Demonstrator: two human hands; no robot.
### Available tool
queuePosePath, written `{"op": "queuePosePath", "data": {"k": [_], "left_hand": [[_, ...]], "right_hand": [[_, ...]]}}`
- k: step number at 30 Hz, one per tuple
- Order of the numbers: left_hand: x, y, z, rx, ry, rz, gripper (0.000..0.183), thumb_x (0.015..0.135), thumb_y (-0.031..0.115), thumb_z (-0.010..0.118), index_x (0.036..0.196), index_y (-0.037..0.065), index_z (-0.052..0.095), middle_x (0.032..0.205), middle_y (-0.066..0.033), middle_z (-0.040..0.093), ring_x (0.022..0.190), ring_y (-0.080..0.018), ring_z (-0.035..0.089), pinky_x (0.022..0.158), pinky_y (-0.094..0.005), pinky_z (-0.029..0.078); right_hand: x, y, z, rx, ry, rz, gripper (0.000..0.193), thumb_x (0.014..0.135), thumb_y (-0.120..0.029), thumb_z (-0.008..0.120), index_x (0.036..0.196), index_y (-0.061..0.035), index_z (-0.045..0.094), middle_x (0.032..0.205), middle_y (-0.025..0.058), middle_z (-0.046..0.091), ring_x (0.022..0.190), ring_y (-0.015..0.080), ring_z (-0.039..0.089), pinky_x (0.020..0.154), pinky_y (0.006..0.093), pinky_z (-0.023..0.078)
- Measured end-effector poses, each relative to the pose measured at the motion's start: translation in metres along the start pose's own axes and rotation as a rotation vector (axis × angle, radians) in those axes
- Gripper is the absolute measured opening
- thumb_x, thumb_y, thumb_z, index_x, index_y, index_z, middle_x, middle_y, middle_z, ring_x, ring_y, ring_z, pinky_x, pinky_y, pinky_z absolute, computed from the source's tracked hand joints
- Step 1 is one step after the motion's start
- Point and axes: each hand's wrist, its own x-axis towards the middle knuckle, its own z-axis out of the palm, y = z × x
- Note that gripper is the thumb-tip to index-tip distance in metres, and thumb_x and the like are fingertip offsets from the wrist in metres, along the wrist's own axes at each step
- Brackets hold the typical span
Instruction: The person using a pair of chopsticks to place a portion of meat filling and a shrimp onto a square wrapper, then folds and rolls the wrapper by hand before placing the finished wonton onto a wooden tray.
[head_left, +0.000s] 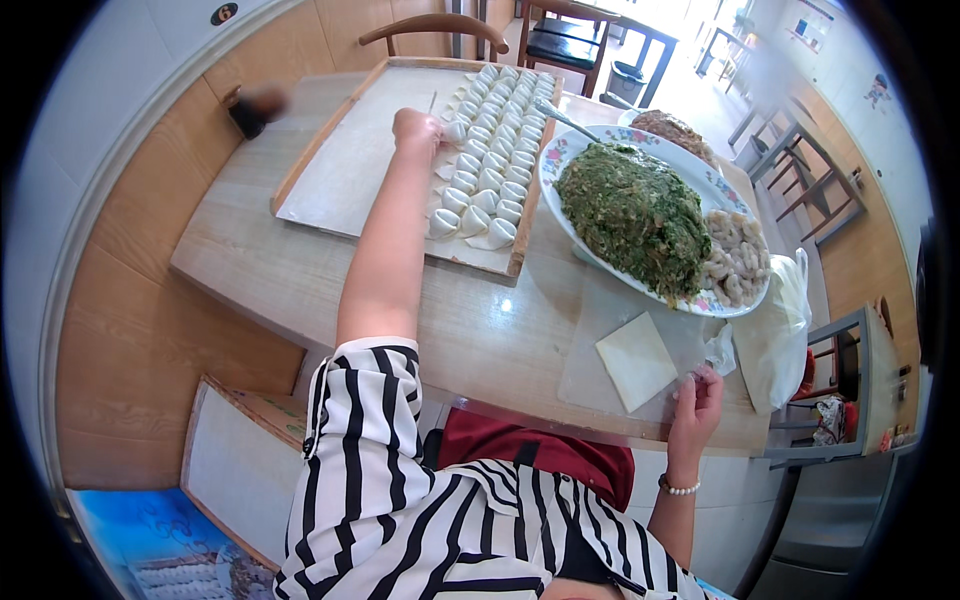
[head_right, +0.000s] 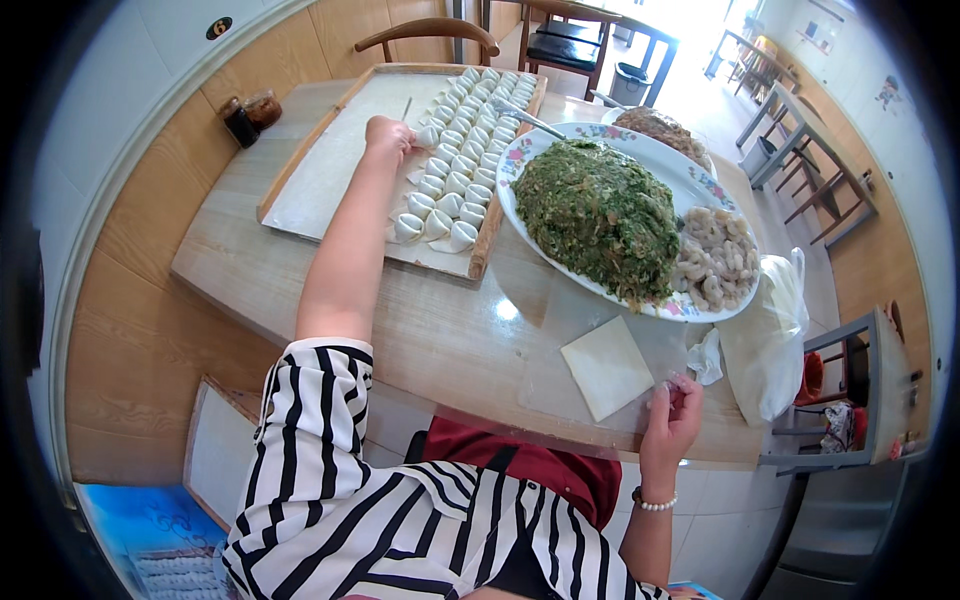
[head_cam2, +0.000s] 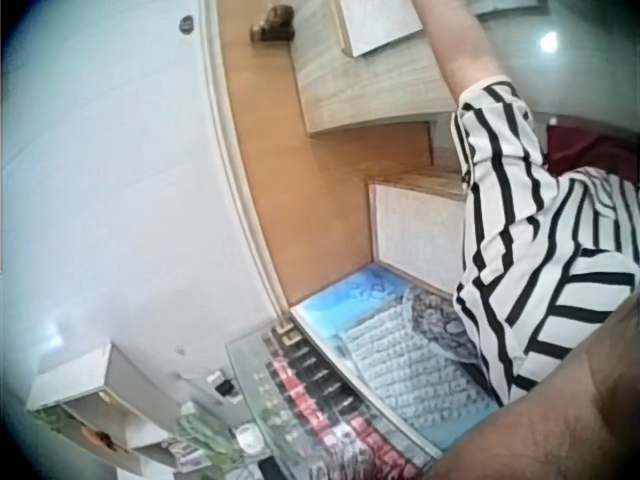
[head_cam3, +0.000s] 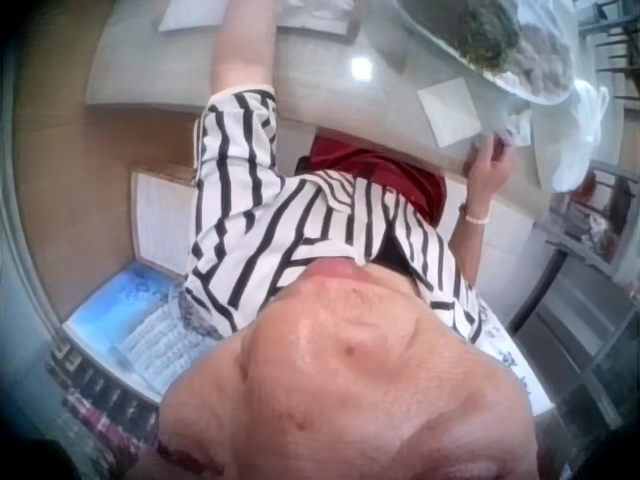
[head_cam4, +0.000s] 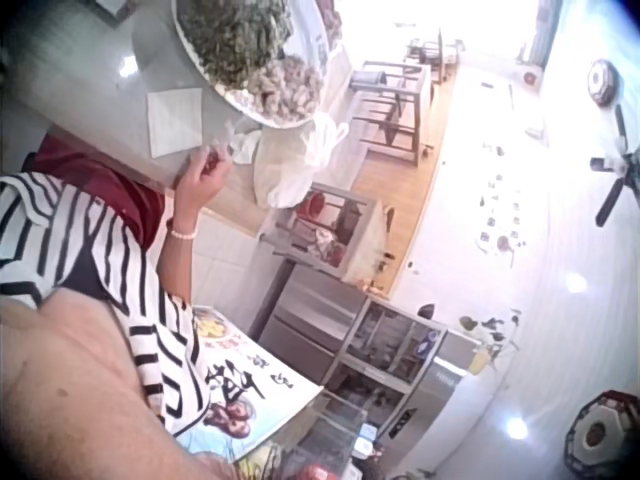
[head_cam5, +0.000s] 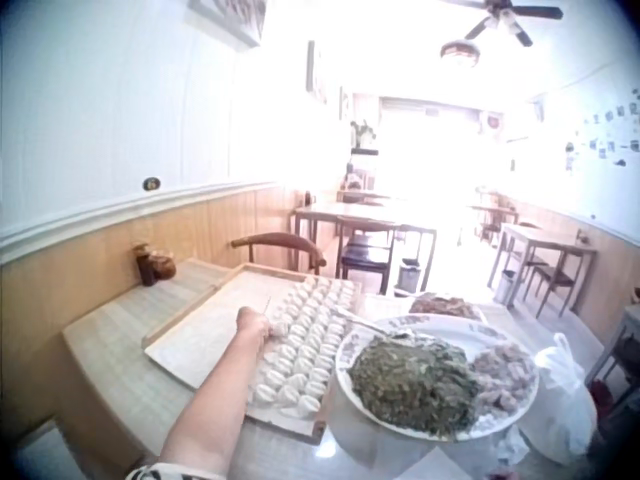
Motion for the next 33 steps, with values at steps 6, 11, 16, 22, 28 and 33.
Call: {"op": "queuePosePath", "data": {"k": [6,11,16,22,28,33], "left_hand": [[-0.056,0.026,-0.002,0.594,0.027,0.299,0.019,0.083,0.015,0.074,0.093,-0.001,0.075,0.096,-0.0232,0.073,0.089,-0.0340,0.072,0.083,-0.0426,0.056],[-0.016,0.004,-0.014,0.339,-0.054,0.354,0.024,0.085,0.024,0.074,0.077,0.001,0.074,0.075,-0.0142,0.072,0.065,-0.0255,0.070,0.064,-0.0409,0.054],[-0.026,0.008,0.020,0.479,-0.165,0.560,0.031,0.087,0.029,0.072,0.072,0.002,0.073,0.065,-0.0113,0.069,0.058,-0.0197,0.064,0.056,-0.0368,0.050],[-0.029,-0.003,-0.030,0.242,-0.258,0.381,0.051,0.097,0.048,0.059,0.084,0.001,0.072,0.075,-0.0154,0.072,0.056,-0.0196,0.060,0.054,-0.0372,0.048],[-0.183,0.058,-0.092,0.004,-0.251,0.336,0.034,0.099,0.027,0.051,0.110,-0.002,0.064,0.081,-0.0129,0.073,0.059,-0.0075,0.043,0.053,-0.0257,0.036],[-0.247,0.030,-0.110,-0.102,-0.432,0.344,0.024,0.099,0.010,0.054,0.117,-0.001,0.066,0.091,-0.0078,0.074,0.061,-0.0008,0.045,0.051,-0.0163,0.031]], "right_hand": [[-0.003,-0.004,-0.007,-0.036,-0.013,0.014,0.015,0.099,-0.002,0.058,0.114,-0.0003,0.058,0.097,-0.0006,0.054,0.082,0.0057,0.050,0.072,0.0213,0.045],[-0.005,0.003,-0.012,-0.101,-0.075,-0.070,0.014,0.101,-0.003,0.058,0.115,-0.0023,0.058,0.099,-0.0009,0.056,0.084,0.0057,0.052,0.074,0.0214,0.045],[-0.006,0.000,-0.033,-0.156,-0.029,-0.071,0.008,0.095,0.001,0.061,0.103,0.0004,0.061,0.096,0.0047,0.056,0.083,0.0121,0.054,0.075,0.0239,0.046],[-0.002,-0.004,-0.026,-0.105,-0.055,-0.177,0.013,0.091,0.001,0.066,0.104,0.0002,0.065,0.096,0.0089,0.062,0.084,0.0167,0.060,0.073,0.0292,0.050],[-0.006,-0.019,-0.030,-0.351,-0.256,-0.559,0.017,0.083,0.000,0.072,0.100,-0.0033,0.069,0.106,0.0112,0.069,0.098,0.0293,0.066,0.084,0.0394,0.051],[-0.017,-0.030,0.000,-0.397,-0.491,-0.674,0.034,0.083,-0.009,0.075,0.116,-0.0029,0.069,0.126,0.0133,0.067,0.125,0.0334,0.059,0.109,0.0496,0.044]]}}
